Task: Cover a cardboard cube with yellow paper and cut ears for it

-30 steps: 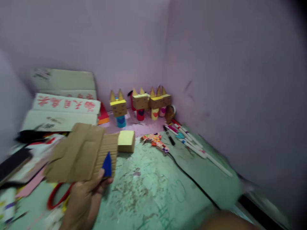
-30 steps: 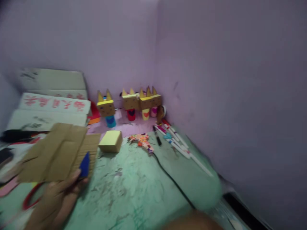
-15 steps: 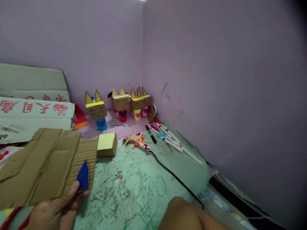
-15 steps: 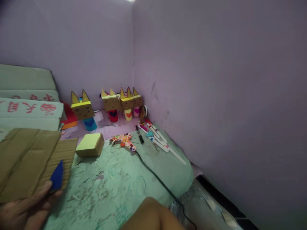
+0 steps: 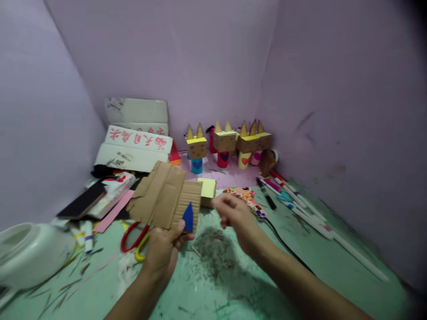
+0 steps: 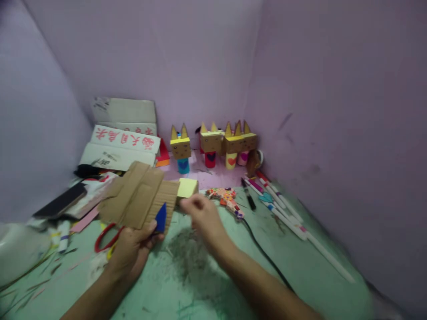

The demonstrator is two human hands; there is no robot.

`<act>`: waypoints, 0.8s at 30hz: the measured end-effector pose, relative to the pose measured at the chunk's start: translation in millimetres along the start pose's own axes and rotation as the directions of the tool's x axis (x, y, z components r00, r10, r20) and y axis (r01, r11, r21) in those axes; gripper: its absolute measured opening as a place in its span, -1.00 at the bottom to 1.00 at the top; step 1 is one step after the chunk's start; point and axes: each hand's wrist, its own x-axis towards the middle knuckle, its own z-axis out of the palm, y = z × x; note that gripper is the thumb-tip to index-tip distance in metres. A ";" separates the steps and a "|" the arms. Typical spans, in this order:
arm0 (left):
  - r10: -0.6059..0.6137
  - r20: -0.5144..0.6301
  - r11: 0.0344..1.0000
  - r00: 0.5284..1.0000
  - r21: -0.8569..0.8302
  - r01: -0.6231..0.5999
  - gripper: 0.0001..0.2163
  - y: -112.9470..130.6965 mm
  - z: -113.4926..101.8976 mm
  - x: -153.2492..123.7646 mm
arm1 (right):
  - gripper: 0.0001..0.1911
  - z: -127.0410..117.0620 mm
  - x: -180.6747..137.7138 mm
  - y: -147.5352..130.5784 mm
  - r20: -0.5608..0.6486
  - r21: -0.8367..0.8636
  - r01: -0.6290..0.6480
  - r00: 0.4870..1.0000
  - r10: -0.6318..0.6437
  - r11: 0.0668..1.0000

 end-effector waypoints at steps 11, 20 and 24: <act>0.006 0.162 0.997 0.987 0.074 -0.018 -0.82 -13.3 4.7 -10.3 | -0.70 19.8 4.1 19.4 0.175 -0.030 -0.128 0.976 0.131 0.991; -0.221 0.248 0.975 0.943 0.059 0.213 -0.82 -13.7 14.0 -5.5 | -0.69 7.8 5.6 11.4 0.231 0.072 -0.087 0.971 0.068 0.994; -0.200 0.242 0.979 0.949 0.094 0.182 -0.78 -18.7 15.0 -3.9 | -0.68 6.4 4.7 13.7 0.235 0.064 -0.102 0.968 0.084 0.993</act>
